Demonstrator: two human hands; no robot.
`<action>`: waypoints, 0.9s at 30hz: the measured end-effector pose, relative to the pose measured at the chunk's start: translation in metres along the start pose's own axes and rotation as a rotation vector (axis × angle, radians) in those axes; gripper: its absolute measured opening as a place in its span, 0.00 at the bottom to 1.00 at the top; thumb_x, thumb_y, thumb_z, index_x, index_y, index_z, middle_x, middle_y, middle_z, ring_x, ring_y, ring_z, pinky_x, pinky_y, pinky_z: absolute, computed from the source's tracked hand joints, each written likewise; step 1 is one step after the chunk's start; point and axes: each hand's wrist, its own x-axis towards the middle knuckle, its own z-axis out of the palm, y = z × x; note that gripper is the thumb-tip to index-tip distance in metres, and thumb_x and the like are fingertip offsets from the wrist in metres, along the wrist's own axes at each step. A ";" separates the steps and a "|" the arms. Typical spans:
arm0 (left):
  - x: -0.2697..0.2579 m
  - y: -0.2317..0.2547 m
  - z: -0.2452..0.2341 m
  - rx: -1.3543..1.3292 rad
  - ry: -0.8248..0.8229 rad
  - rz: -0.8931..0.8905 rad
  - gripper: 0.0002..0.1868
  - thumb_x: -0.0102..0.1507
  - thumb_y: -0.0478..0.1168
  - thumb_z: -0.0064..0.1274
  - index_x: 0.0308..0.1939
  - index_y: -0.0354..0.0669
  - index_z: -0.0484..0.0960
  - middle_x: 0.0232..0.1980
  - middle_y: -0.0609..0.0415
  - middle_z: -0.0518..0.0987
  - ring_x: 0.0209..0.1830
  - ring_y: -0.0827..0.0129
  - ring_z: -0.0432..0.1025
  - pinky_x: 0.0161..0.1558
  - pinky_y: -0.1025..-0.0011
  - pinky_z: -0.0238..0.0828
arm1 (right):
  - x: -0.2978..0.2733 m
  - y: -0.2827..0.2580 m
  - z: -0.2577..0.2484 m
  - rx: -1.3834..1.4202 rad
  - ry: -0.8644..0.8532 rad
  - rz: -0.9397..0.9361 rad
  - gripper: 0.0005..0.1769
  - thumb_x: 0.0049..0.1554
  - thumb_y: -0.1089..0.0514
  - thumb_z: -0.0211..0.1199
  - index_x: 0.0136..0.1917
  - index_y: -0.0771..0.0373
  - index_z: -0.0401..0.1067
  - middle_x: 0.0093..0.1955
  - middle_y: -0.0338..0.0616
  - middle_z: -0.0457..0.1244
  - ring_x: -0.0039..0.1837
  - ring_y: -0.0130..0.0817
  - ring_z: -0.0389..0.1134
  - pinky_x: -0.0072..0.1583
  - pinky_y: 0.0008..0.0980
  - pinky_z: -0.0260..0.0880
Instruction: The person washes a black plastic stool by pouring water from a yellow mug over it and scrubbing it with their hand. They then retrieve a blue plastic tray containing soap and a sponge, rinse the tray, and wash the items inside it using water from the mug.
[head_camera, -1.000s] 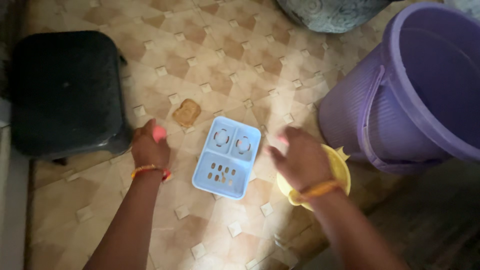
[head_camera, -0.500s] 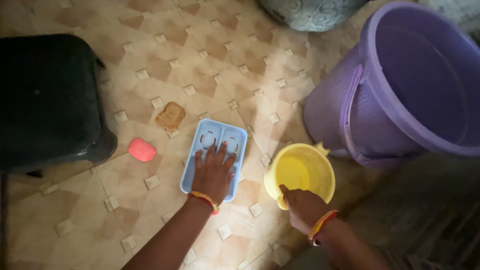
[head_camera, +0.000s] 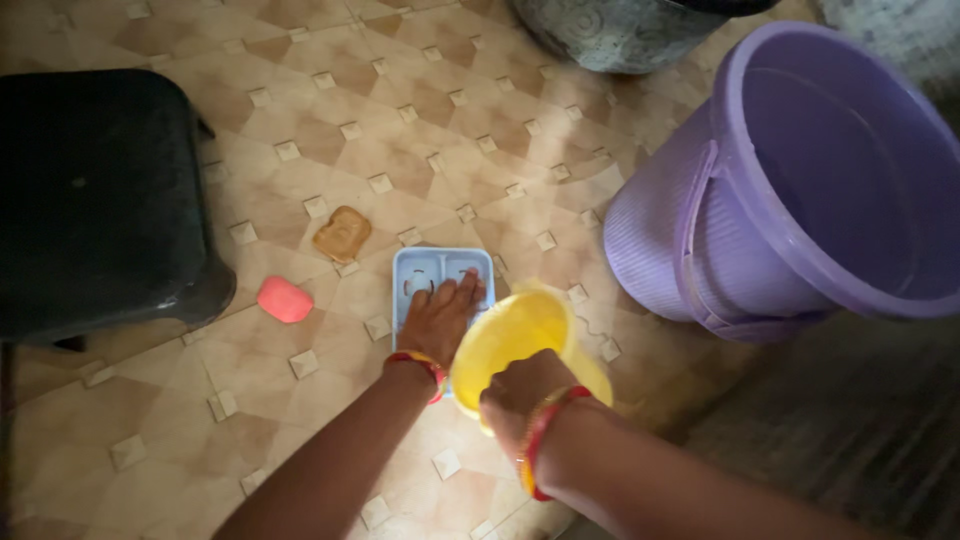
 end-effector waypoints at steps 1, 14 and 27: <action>0.000 0.000 0.002 0.016 -0.012 -0.039 0.32 0.64 0.34 0.40 0.76 0.44 0.64 0.80 0.50 0.61 0.73 0.54 0.56 0.64 0.47 0.55 | -0.001 0.002 0.004 0.021 0.069 0.010 0.13 0.58 0.53 0.60 0.52 0.58 0.80 0.51 0.50 0.71 0.56 0.46 0.72 0.57 0.46 0.72; 0.009 0.011 0.005 0.058 0.068 -0.230 0.34 0.62 0.44 0.52 0.70 0.35 0.65 0.78 0.39 0.57 0.77 0.45 0.51 0.68 0.45 0.52 | -0.012 0.070 0.111 0.339 0.448 0.310 0.20 0.53 0.62 0.58 0.60 0.55 0.71 0.41 0.49 0.71 0.43 0.50 0.74 0.46 0.48 0.73; 0.032 0.012 -0.020 0.068 -0.056 -0.213 0.39 0.61 0.47 0.53 0.74 0.41 0.62 0.79 0.50 0.56 0.71 0.57 0.56 0.61 0.54 0.59 | 0.011 0.099 0.132 0.404 0.508 0.173 0.23 0.50 0.56 0.63 0.60 0.54 0.72 0.43 0.52 0.70 0.45 0.54 0.72 0.47 0.51 0.72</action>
